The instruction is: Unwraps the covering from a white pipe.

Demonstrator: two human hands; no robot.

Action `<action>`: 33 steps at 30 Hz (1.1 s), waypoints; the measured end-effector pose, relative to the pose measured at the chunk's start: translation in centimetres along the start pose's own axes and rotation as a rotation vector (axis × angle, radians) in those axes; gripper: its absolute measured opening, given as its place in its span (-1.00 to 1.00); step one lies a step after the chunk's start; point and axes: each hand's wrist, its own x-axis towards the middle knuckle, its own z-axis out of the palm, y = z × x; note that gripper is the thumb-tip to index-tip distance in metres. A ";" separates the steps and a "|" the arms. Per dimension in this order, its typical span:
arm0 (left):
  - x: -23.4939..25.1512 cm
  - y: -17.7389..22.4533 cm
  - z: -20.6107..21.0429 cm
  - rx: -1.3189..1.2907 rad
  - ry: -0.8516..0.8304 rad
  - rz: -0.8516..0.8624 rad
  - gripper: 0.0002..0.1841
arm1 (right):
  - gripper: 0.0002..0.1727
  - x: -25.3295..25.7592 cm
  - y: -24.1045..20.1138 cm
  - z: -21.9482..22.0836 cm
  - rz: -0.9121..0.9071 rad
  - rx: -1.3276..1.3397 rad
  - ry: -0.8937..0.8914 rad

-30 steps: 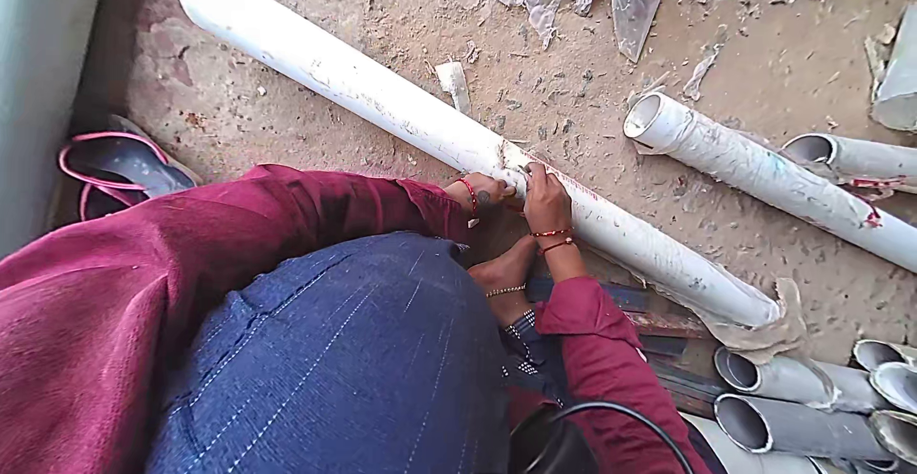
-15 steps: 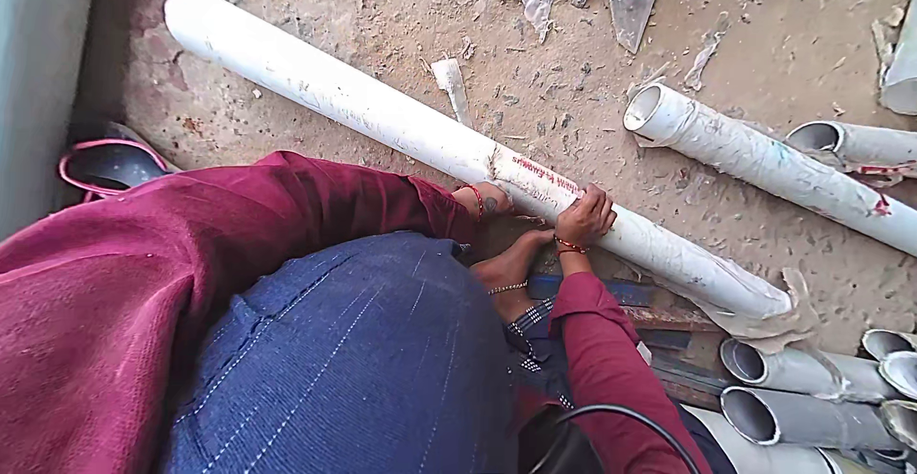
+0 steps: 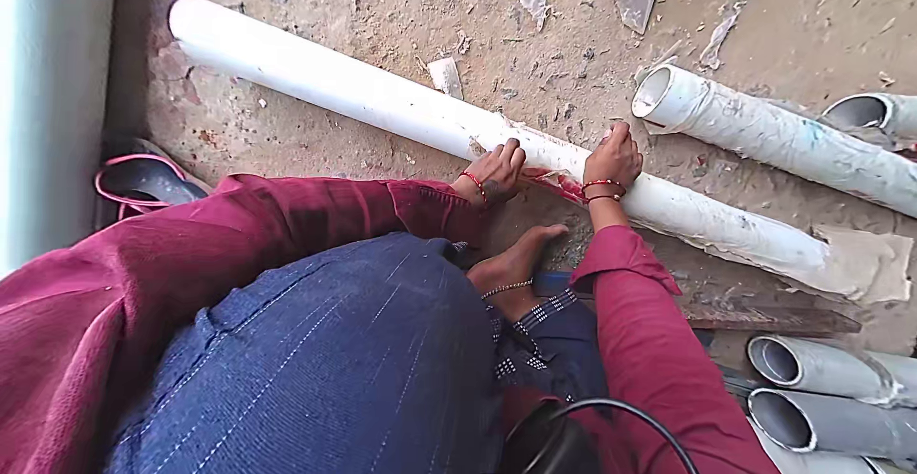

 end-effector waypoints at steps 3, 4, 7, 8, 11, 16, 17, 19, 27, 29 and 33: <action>0.9 -1.4 -0.4 0.113 0.118 0.085 -0.44 | -0.65 -1.9 1.0 1.8 -0.169 0.018 0.242; 0.9 -1.3 -0.5 0.154 0.020 0.105 -0.53 | -0.68 -2.5 1.4 2.4 -0.198 0.021 0.318; 0.9 0.6 -1.0 0.194 -0.430 -0.001 -0.55 | -0.66 -2.6 1.5 2.8 -0.163 0.030 0.332; 1.1 1.0 -1.3 0.147 -0.507 -0.060 -0.49 | -0.66 -2.5 1.4 2.7 -0.158 0.031 0.318; 1.4 1.2 -2.0 0.093 -0.544 -0.081 -0.53 | -0.65 -2.1 1.5 2.8 -0.173 0.022 0.335; 1.0 -0.4 0.4 0.168 -0.423 0.061 -0.57 | -0.61 -1.2 0.7 1.2 -0.054 -0.011 0.118; 0.6 0.8 -1.0 0.125 -0.469 0.027 -0.56 | -0.59 -1.1 0.7 0.9 -0.037 -0.027 0.056; -0.2 1.8 -3.2 0.073 -0.500 -0.012 -0.58 | -0.59 -1.2 0.6 0.5 -0.025 -0.036 0.021; -3.0 -8.6 -4.4 -0.162 0.176 0.203 -0.75 | -0.56 -1.1 0.4 0.7 -0.009 -0.020 0.024; -2.7 -9.5 -4.1 -0.127 0.128 0.212 -0.66 | -0.56 -1.1 0.3 0.7 0.002 -0.023 0.041; -1.5 -8.3 -4.3 -0.152 0.049 0.202 -0.77 | -0.56 -1.3 0.3 0.6 0.012 -0.027 0.043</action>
